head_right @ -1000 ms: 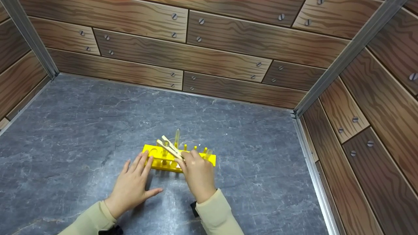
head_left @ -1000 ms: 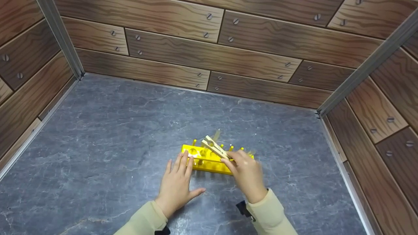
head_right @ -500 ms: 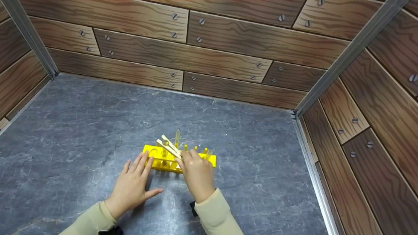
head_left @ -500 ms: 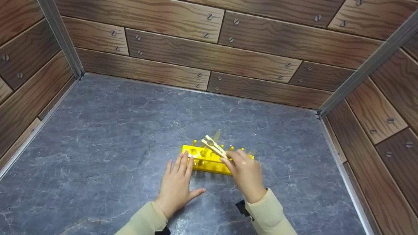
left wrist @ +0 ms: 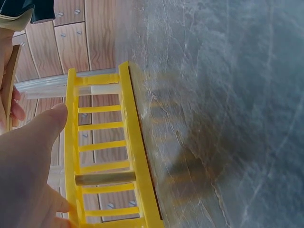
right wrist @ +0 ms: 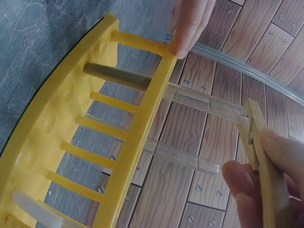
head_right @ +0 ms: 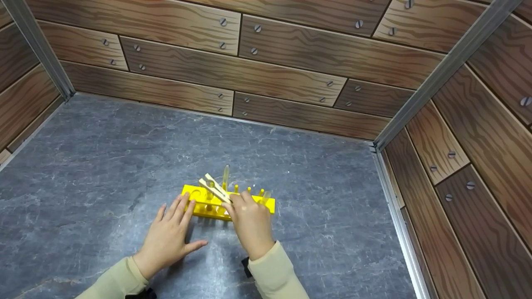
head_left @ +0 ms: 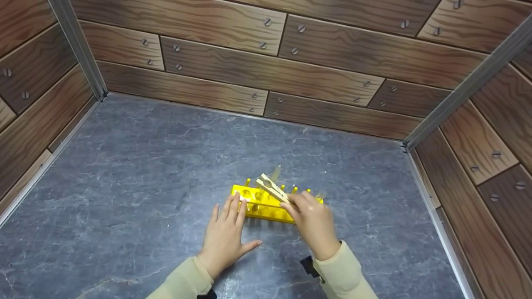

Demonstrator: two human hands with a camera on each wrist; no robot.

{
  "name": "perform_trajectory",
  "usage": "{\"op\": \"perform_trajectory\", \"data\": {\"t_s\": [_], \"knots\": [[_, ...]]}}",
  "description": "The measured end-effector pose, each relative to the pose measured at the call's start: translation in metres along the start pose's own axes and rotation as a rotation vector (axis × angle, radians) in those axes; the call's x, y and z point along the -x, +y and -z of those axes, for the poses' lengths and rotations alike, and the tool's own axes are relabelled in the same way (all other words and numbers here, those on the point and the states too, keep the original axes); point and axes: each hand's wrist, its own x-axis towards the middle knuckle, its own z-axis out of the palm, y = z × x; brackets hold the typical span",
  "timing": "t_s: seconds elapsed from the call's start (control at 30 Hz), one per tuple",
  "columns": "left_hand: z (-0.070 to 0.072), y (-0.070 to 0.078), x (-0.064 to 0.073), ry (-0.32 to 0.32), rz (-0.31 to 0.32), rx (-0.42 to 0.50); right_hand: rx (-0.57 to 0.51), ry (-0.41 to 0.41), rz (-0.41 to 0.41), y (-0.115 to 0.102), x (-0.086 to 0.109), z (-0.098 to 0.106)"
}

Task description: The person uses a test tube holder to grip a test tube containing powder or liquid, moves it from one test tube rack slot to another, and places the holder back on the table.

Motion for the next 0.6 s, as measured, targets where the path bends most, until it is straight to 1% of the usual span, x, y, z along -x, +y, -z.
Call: {"op": "perform_trajectory", "data": {"t_s": [0.33, 0.6], "knots": [[-0.0004, 0.0007, 0.0007, -0.007, 0.006, 0.008, 0.02, -0.037, 0.004, -0.0027, -0.0023, 0.002], [0.0005, 0.0008, 0.0008, -0.006, 0.008, 0.018, 0.042, -0.049, 0.007, -0.0014, -0.0013, 0.0012]]}}
